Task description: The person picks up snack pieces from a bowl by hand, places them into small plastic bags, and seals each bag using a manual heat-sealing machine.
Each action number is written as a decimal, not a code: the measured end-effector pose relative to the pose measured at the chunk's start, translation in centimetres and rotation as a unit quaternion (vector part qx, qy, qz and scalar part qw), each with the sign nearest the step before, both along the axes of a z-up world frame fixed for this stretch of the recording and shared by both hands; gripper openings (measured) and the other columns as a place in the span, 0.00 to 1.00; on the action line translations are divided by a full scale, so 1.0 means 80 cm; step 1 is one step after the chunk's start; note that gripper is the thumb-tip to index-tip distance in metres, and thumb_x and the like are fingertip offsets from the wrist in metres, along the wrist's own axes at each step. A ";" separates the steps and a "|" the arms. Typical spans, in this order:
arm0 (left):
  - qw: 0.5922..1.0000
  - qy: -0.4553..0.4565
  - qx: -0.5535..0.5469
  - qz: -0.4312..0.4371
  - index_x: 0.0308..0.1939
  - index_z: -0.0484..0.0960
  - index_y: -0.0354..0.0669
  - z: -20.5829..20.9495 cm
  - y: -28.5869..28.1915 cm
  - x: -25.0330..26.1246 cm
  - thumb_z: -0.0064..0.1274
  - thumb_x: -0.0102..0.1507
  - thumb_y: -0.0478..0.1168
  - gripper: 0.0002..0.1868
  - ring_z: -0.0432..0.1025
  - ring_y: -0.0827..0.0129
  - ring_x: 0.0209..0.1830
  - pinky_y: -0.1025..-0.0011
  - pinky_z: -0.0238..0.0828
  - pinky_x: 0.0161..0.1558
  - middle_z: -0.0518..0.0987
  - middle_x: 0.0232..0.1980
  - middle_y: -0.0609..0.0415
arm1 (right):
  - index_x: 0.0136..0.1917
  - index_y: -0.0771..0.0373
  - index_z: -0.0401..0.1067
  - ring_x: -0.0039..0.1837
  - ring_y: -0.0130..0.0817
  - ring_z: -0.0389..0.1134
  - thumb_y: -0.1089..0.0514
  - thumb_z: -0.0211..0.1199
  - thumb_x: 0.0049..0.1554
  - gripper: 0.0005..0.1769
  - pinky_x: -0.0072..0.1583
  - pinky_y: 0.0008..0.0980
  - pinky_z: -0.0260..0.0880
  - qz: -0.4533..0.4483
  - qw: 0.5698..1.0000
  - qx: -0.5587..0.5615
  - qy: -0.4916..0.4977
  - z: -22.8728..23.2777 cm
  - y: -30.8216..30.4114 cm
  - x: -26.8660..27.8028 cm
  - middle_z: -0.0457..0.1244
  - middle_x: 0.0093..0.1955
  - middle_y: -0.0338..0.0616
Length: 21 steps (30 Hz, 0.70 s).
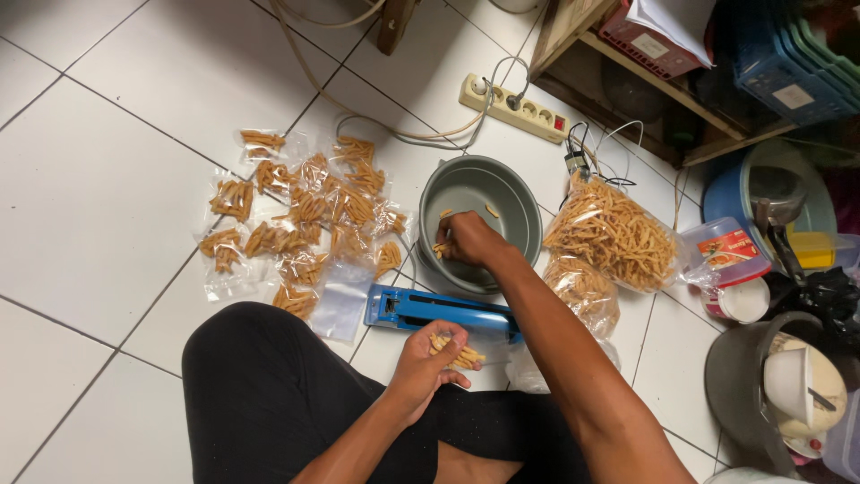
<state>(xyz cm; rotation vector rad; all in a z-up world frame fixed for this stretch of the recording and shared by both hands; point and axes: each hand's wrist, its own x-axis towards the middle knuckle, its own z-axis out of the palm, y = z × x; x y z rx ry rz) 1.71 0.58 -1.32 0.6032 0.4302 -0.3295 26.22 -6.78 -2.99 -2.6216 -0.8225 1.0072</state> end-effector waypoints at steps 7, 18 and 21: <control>0.999 -0.001 -0.020 0.031 0.43 0.76 0.38 -0.005 0.004 0.003 0.56 0.65 0.40 0.09 0.81 0.52 0.36 0.67 0.77 0.27 0.77 0.40 0.45 | 0.43 0.52 0.79 0.39 0.30 0.69 0.61 0.75 0.43 0.13 0.46 0.33 0.65 -0.022 0.996 0.028 -0.087 0.008 -0.043 0.016 0.69 0.35 0.36; 0.994 -0.025 -0.050 0.090 0.47 0.75 0.36 -0.005 0.004 0.004 0.54 0.65 0.41 0.12 0.80 0.50 0.40 0.65 0.80 0.29 0.76 0.40 0.43 | 0.45 0.54 0.80 0.35 0.23 0.69 0.62 0.70 0.50 0.08 0.43 0.24 0.71 -0.125 0.963 0.136 -0.198 0.223 -0.098 -0.185 0.67 0.42 0.36; 0.996 -0.033 -0.026 0.079 0.44 0.75 0.39 -0.003 0.004 0.002 0.55 0.65 0.41 0.10 0.81 0.48 0.41 0.64 0.80 0.31 0.77 0.39 0.46 | 0.45 0.55 0.79 0.35 0.26 0.69 0.62 0.69 0.51 0.07 0.42 0.26 0.70 -0.118 0.964 0.148 -0.186 0.213 -0.109 -0.199 0.64 0.41 0.38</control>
